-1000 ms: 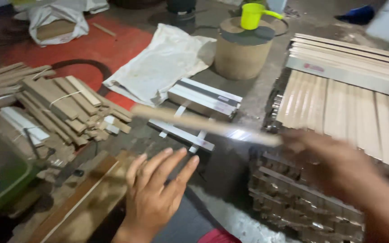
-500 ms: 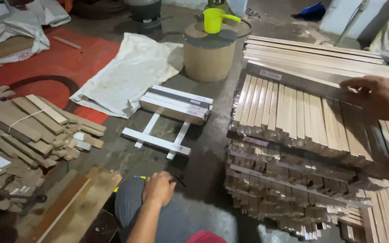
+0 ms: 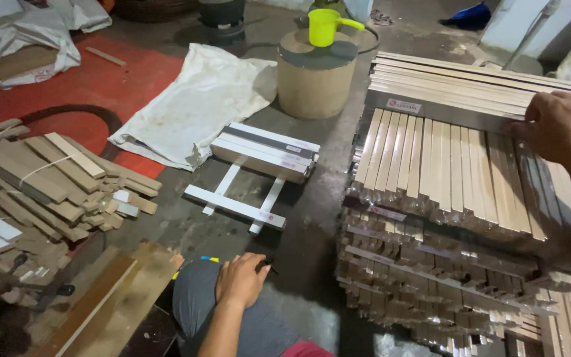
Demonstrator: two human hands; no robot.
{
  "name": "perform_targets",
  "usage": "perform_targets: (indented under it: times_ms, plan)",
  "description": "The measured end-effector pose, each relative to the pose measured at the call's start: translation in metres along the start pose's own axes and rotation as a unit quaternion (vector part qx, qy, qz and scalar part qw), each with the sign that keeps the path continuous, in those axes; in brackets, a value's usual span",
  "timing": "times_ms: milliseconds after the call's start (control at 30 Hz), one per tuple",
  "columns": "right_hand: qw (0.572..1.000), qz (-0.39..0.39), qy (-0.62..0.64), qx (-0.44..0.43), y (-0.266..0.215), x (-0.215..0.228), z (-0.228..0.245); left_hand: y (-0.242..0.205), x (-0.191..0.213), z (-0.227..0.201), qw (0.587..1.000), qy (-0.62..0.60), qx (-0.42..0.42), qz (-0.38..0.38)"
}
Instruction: Positioning white strips under an industrial punch machine and stacking them after processing
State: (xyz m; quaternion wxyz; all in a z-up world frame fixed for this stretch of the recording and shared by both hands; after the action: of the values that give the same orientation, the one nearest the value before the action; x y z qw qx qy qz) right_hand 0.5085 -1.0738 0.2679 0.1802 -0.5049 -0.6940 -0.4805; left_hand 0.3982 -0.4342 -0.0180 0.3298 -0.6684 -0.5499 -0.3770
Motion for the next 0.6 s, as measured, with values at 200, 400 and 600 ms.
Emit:
perform_targets:
  times_ms: [200, 400, 600]
  plan:
    - [0.988, -0.070, 0.139, 0.009, 0.007, -0.047, -0.002, -0.004, 0.018, -0.011, 0.998, -0.036, 0.033, 0.045]
    - [0.840, -0.001, 0.542, -0.018, -0.091, 0.214, 0.192, -0.006, 0.022, -0.009, 0.996, -0.036, -0.030, -0.082]
    - [0.794, 0.206, 0.549, 0.159, -0.102, 0.251, 0.399, -0.005, 0.036, -0.002, 0.991, -0.107, 0.023, -0.071]
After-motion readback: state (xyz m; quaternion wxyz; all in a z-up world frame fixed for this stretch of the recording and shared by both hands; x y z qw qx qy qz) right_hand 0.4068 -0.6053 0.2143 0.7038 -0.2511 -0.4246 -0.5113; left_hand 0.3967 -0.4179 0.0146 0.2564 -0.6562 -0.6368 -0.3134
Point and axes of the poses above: each hand's wrist, its own y-axis towards the middle knuckle, its own x-axis out of the back of the hand, z = x × y, the point moved 7 cm from there along y, towards the middle knuckle, and after that the axes turned 6 degrees about -y, right-handed, at the moved point
